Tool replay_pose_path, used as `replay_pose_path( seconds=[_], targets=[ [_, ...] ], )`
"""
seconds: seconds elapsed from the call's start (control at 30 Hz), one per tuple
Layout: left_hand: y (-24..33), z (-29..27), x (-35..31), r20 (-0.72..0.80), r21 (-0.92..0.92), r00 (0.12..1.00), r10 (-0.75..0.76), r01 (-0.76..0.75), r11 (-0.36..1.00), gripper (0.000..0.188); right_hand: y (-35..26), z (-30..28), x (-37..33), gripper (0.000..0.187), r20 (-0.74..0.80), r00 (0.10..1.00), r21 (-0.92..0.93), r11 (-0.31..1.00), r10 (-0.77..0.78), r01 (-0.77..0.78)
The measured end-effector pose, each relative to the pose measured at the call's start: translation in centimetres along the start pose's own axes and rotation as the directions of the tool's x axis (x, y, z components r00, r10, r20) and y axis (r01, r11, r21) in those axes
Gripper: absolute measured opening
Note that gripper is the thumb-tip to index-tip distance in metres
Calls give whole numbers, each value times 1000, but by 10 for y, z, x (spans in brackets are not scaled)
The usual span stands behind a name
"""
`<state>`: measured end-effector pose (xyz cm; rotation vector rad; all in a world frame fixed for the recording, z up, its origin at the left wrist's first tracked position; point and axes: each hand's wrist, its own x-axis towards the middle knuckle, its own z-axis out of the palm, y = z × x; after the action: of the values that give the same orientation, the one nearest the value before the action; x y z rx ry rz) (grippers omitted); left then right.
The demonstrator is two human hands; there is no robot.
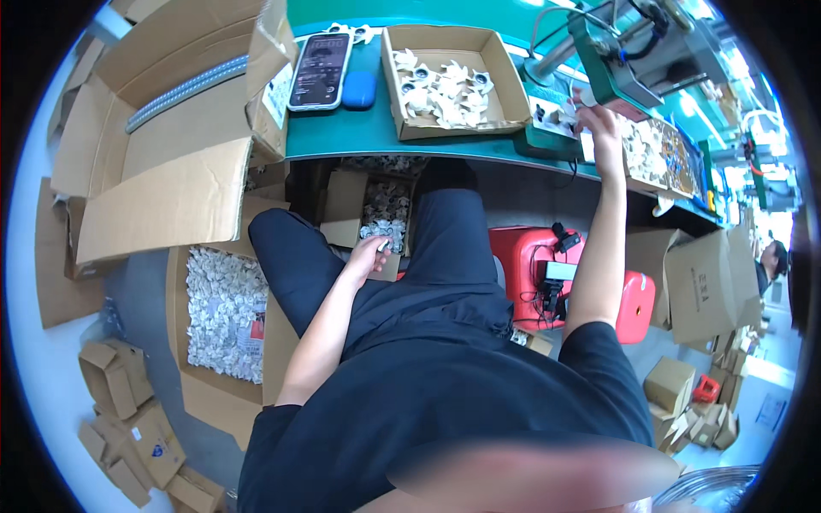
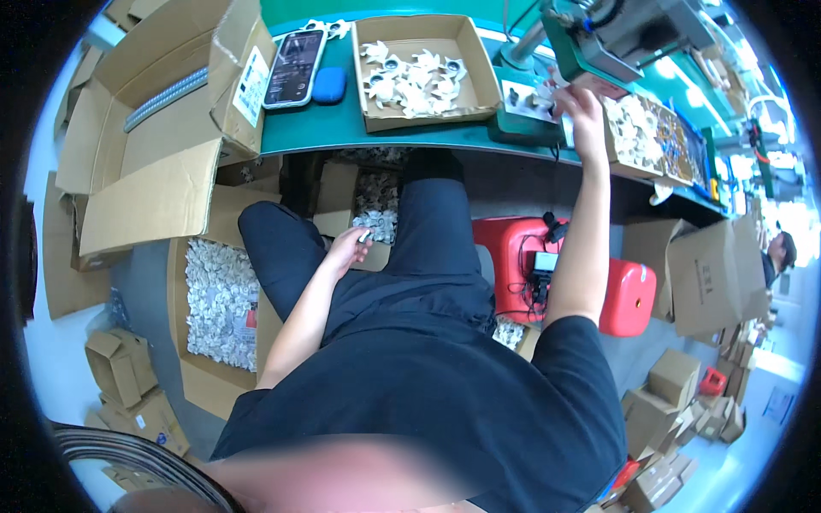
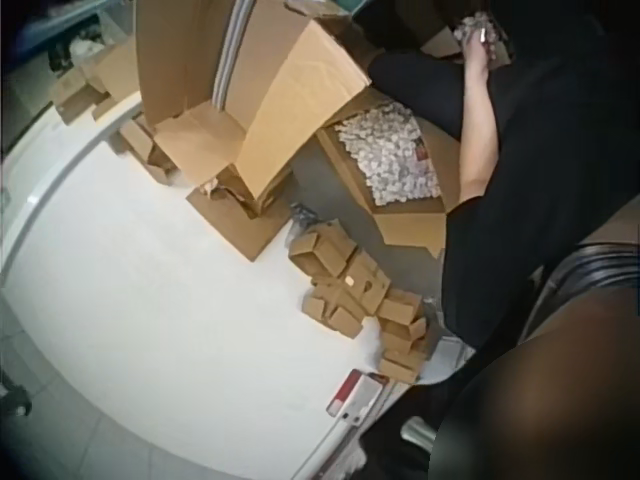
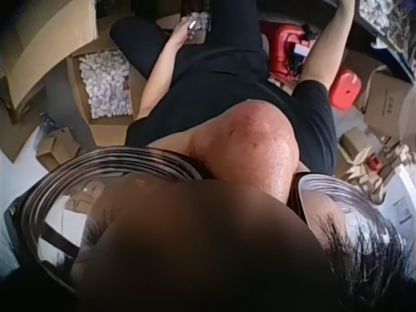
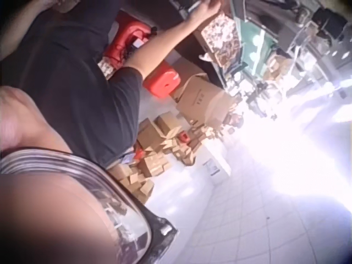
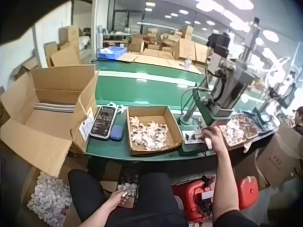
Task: Manual assembly and packaging of small electronic components at a production workbench.
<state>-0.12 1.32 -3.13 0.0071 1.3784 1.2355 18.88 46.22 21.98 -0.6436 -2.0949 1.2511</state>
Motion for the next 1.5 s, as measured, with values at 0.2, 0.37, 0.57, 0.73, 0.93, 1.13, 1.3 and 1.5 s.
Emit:
replay_pose_path(
  seconds=[0.2,0.37,0.57,0.73,0.93,1.13,1.3,1.5],
  targets=[
    [-8,-6,0,12,19,1000,14,-14,1000,26,-27,45,-13,44,-97,976,-207,963,-196,173],
    [0,0,-3,-29,34,998,60,-59,998,29,1,88,-43,37,-446,801,-429,881,-400,202],
    [-10,-1,2,1,39,998,58,-58,998,31,-6,72,-30,28,-399,825,-312,906,-399,287],
    [-7,-7,-1,14,79,997,75,-76,994,32,-13,92,-44,30,-467,695,-522,805,-546,282],
    [14,13,-5,183,23,974,132,-139,990,27,-89,133,-39,42,-197,895,-447,849,-399,281],
    [9,6,-28,343,-369,900,268,-133,920,31,-114,187,-67,39,-111,697,-435,665,-708,607],
    [35,31,-52,471,-447,793,385,-161,880,34,-75,214,-147,37,301,842,-168,844,-448,509],
    [59,49,-67,549,-330,734,399,-248,911,52,-66,214,-173,27,531,794,72,950,-295,305]
  ],
)
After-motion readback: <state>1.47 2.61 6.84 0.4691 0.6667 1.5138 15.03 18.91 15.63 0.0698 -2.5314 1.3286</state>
